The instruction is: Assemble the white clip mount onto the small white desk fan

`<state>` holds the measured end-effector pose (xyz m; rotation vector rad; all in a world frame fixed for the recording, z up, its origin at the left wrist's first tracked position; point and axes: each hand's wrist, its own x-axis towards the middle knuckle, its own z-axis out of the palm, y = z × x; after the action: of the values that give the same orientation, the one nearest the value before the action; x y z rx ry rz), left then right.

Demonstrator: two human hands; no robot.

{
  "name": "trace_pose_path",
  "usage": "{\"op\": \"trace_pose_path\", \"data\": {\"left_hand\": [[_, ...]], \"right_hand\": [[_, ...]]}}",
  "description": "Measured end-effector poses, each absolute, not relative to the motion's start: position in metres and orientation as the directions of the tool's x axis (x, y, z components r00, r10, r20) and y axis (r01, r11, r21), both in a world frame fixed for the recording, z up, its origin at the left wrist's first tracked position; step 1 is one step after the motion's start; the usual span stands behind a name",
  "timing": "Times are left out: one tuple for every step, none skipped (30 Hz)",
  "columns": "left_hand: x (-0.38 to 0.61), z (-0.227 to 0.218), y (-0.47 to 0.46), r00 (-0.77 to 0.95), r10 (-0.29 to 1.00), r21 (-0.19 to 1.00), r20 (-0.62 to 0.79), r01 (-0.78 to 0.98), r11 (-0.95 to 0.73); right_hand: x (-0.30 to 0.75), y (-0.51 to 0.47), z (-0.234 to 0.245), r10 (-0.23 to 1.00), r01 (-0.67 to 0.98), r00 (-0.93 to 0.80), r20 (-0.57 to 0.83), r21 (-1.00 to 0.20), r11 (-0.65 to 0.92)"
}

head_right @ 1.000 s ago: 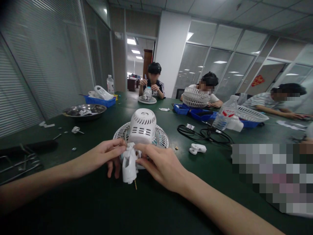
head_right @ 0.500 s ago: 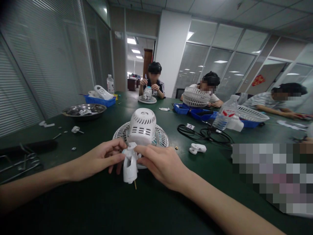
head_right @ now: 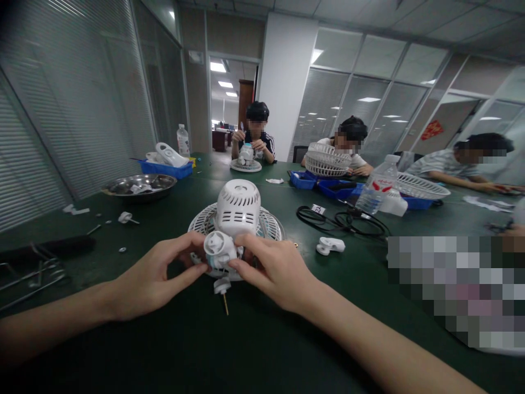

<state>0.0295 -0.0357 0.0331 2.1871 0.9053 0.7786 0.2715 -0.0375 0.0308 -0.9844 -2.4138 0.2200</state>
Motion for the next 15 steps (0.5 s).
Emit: {"op": "trace_pose_path", "data": {"left_hand": [[0.0298, 0.0338, -0.0362, 0.589, 0.76, 0.739, 0.275, 0.376, -0.559], [0.03, 0.0347, -0.0366, 0.586, 0.762, 0.753, 0.275, 0.362, -0.55], [0.0302, 0.0357, -0.037, 0.578, 0.769, 0.772, 0.273, 0.345, -0.534], [0.0303, 0.0367, -0.0374, 0.565, 0.779, 0.793, 0.273, 0.326, -0.515], [0.0305, 0.0376, -0.0377, 0.553, 0.787, 0.81, 0.273, 0.31, -0.499], [0.0306, 0.0383, -0.0381, 0.548, 0.79, 0.817, 0.275, 0.299, -0.492], [0.0308, 0.039, -0.0386, 0.549, 0.789, 0.815, 0.277, 0.3, -0.495], [0.031, 0.0395, -0.0392, 0.551, 0.786, 0.805, 0.281, 0.311, -0.505], [0.0313, 0.0398, -0.0398, 0.556, 0.782, 0.791, 0.284, 0.326, -0.518], [0.0317, 0.04, -0.0405, 0.56, 0.777, 0.777, 0.286, 0.339, -0.531], [0.0321, 0.0401, -0.0412, 0.564, 0.773, 0.766, 0.289, 0.348, -0.54], [0.0325, 0.04, -0.0419, 0.568, 0.77, 0.761, 0.289, 0.351, -0.545], [0.0328, 0.0399, -0.0424, 0.57, 0.769, 0.761, 0.291, 0.349, -0.547], [0.033, 0.0396, -0.0428, 0.564, 0.77, 0.764, 0.298, 0.342, -0.547], [0.0331, 0.0392, -0.0428, 0.553, 0.776, 0.768, 0.303, 0.34, -0.542]], "right_hand": [[0.2714, -0.0381, 0.0308, 0.694, 0.606, -0.594, 0.407, -0.341, 0.719], [0.2711, -0.0389, 0.0306, 0.697, 0.607, -0.59, 0.407, -0.346, 0.715], [0.2707, -0.0396, 0.0304, 0.7, 0.608, -0.59, 0.403, -0.349, 0.713], [0.2704, -0.0402, 0.0302, 0.701, 0.609, -0.592, 0.398, -0.348, 0.713], [0.27, -0.0407, 0.0299, 0.702, 0.61, -0.596, 0.391, -0.348, 0.712], [0.2698, -0.0409, 0.0298, 0.702, 0.611, -0.6, 0.384, -0.347, 0.711], [0.2697, -0.0408, 0.0296, 0.701, 0.609, -0.603, 0.381, -0.347, 0.713], [0.2697, -0.0405, 0.0295, 0.701, 0.609, -0.603, 0.381, -0.348, 0.713], [0.2699, -0.04, 0.0294, 0.702, 0.61, -0.603, 0.379, -0.349, 0.711], [0.2702, -0.0394, 0.0293, 0.704, 0.611, -0.602, 0.378, -0.349, 0.71], [0.2705, -0.0387, 0.0291, 0.703, 0.611, -0.602, 0.378, -0.348, 0.711], [0.2708, -0.0382, 0.0289, 0.701, 0.611, -0.603, 0.381, -0.345, 0.713], [0.2711, -0.0377, 0.0286, 0.698, 0.609, -0.604, 0.384, -0.342, 0.715], [0.2713, -0.0374, 0.0283, 0.696, 0.608, -0.605, 0.386, -0.34, 0.717], [0.2715, -0.0373, 0.028, 0.692, 0.605, -0.606, 0.393, -0.337, 0.721]]}}
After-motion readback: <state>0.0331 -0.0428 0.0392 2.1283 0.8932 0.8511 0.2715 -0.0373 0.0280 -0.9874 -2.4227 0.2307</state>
